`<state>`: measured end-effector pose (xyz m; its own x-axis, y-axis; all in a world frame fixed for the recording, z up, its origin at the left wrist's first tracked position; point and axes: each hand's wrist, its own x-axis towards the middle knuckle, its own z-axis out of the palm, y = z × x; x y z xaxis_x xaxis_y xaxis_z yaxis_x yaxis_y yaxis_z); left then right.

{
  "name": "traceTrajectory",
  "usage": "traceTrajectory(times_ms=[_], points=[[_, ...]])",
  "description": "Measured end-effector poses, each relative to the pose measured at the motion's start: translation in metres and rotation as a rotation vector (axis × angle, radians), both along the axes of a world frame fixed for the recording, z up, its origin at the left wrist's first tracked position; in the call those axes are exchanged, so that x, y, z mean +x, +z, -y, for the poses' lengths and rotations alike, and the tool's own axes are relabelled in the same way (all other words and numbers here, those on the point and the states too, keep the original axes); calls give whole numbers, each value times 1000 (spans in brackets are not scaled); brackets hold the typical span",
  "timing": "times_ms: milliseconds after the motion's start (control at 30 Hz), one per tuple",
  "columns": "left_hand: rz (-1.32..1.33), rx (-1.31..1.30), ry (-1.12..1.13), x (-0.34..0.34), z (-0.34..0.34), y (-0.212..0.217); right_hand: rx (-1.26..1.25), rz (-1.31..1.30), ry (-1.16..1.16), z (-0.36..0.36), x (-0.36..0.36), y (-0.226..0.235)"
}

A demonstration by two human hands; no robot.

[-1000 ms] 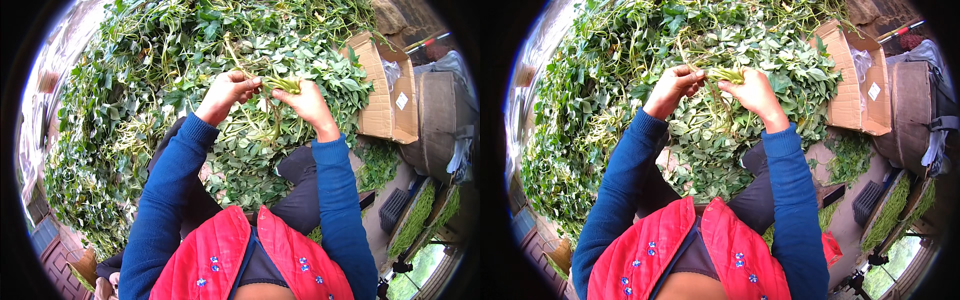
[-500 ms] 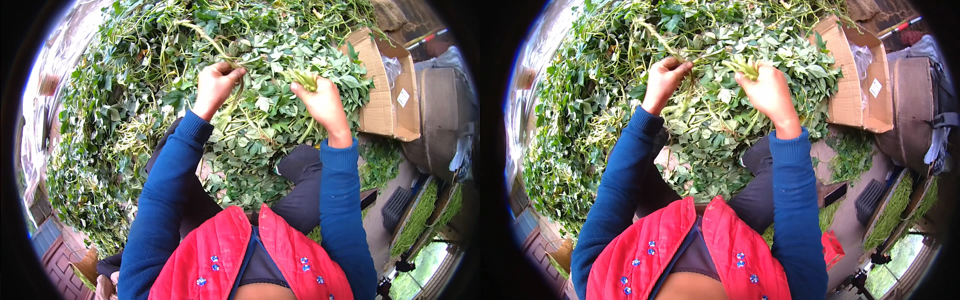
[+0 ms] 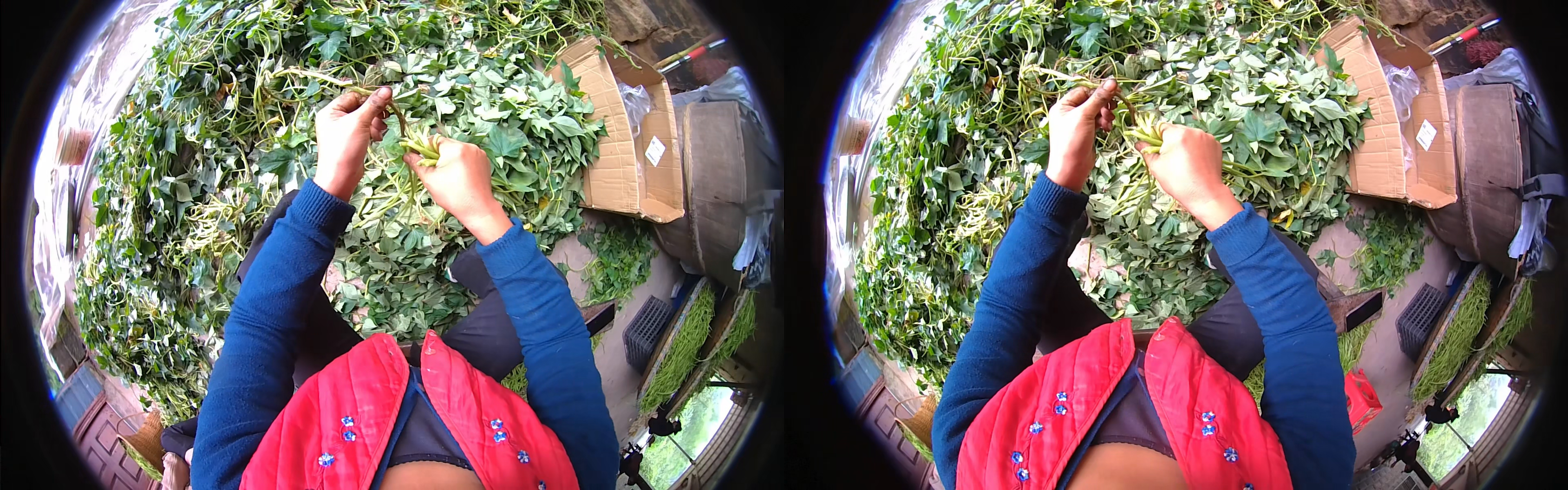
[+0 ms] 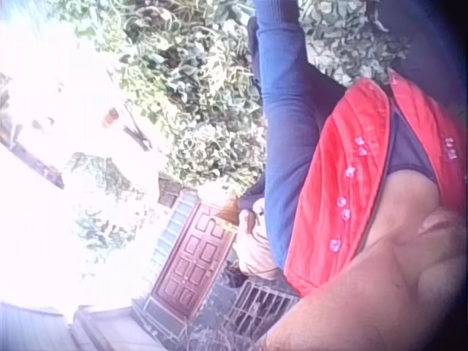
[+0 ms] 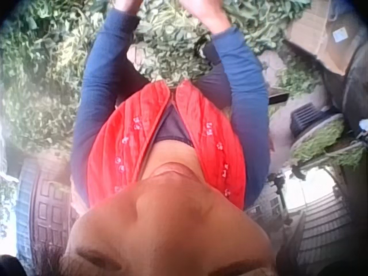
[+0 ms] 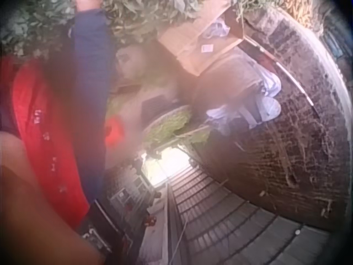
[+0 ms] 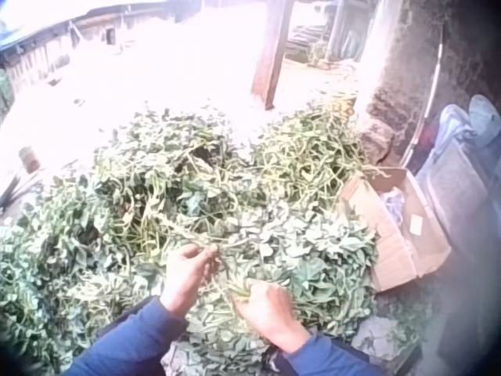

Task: The person sits cross-legged and repeatedly picks up leafy green stems, stripping the leaves off by hand and dropping them into a growing pile. The stems are handled one at a time and placed aside after the leaves are removed.

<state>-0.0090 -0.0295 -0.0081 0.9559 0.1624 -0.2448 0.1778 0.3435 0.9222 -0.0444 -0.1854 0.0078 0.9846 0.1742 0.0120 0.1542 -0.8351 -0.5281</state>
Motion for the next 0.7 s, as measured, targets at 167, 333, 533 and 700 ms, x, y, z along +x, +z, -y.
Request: traceTrajectory(times_ms=[167,333,533,700], points=[[-5,-114,27,-3,-4,2,75,-65,-34,-9,4,-10],[-18,-130,7,-3,-11,0,1021,-614,-141,-13,8,-12],[-68,-33,-343,-5,-10,-6,1091,-663,-93,-1,14,7],[-121,126,-406,-4,-12,-12,542,-511,31,18,22,8]])
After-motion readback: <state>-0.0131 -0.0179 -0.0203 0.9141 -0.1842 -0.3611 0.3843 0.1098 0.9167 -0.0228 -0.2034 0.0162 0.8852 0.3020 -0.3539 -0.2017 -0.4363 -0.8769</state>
